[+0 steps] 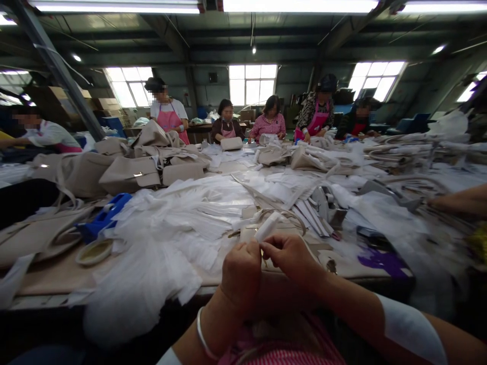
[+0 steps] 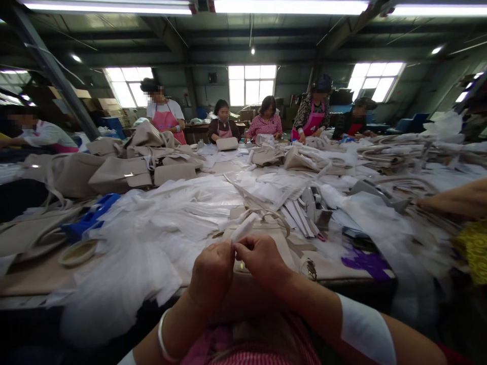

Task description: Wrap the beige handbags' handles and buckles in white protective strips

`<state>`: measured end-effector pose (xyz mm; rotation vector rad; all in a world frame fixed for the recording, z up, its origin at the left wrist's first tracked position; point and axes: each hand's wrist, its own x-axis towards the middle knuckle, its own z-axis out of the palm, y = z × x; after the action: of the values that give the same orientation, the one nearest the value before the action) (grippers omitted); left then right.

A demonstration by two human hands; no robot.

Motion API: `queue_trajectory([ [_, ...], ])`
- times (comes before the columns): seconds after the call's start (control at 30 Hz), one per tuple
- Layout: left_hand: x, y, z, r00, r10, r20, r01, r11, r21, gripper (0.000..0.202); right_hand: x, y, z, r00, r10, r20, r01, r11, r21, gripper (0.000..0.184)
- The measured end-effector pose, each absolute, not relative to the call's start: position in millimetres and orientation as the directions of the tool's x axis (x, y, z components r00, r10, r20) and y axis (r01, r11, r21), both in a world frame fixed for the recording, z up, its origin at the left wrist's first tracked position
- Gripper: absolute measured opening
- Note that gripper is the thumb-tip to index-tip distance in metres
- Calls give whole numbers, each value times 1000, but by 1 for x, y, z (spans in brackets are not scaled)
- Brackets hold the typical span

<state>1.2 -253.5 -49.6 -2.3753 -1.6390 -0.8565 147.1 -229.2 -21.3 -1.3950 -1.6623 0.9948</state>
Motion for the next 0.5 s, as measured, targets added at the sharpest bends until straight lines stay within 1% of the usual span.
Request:
queue_trajectory([
  [0.07, 2, -252, -50, 221, 843, 491, 902, -368, 226, 24, 149, -232, -23, -169, 976, 137, 445, 200, -873, 20],
  [0.1, 3, -250, -49, 197, 858, 475, 901, -349, 256, 25, 149, -233, -24, -178, 968, 179, 457, 242, -856, 17],
  [0.13, 3, -249, -49, 167, 875, 455, 893, -330, 305, 25, 149, -234, -26, -184, 959, 217, 468, 280, -838, 16],
  [0.2, 2, -246, -46, 100, 915, 392, 840, -289, 459, 26, 148, -233, -30, -179, 944, 279, 490, 331, -806, 13],
  [0.23, 1, -244, -44, 76, 936, 343, 785, -268, 558, 26, 148, -233, -33, -166, 941, 294, 504, 337, -795, 11],
  [0.3, -2, -241, -39, 77, 971, 226, 610, -225, 760, 25, 146, -230, -37, -125, 947, 295, 529, 315, -788, 6],
  [0.37, -6, -238, -35, 139, 982, 127, 407, -174, 897, 26, 146, -228, -40, -87, 957, 277, 543, 279, -792, 6],
  [0.43, -10, -236, -35, 187, 979, 76, 267, -125, 956, 28, 147, -225, -41, -68, 963, 260, 547, 254, -798, 8],
  [0.5, -12, -235, -36, 209, 976, 63, 194, -104, 975, 30, 149, -222, -41, -62, 972, 225, 537, 223, -814, 10],
])
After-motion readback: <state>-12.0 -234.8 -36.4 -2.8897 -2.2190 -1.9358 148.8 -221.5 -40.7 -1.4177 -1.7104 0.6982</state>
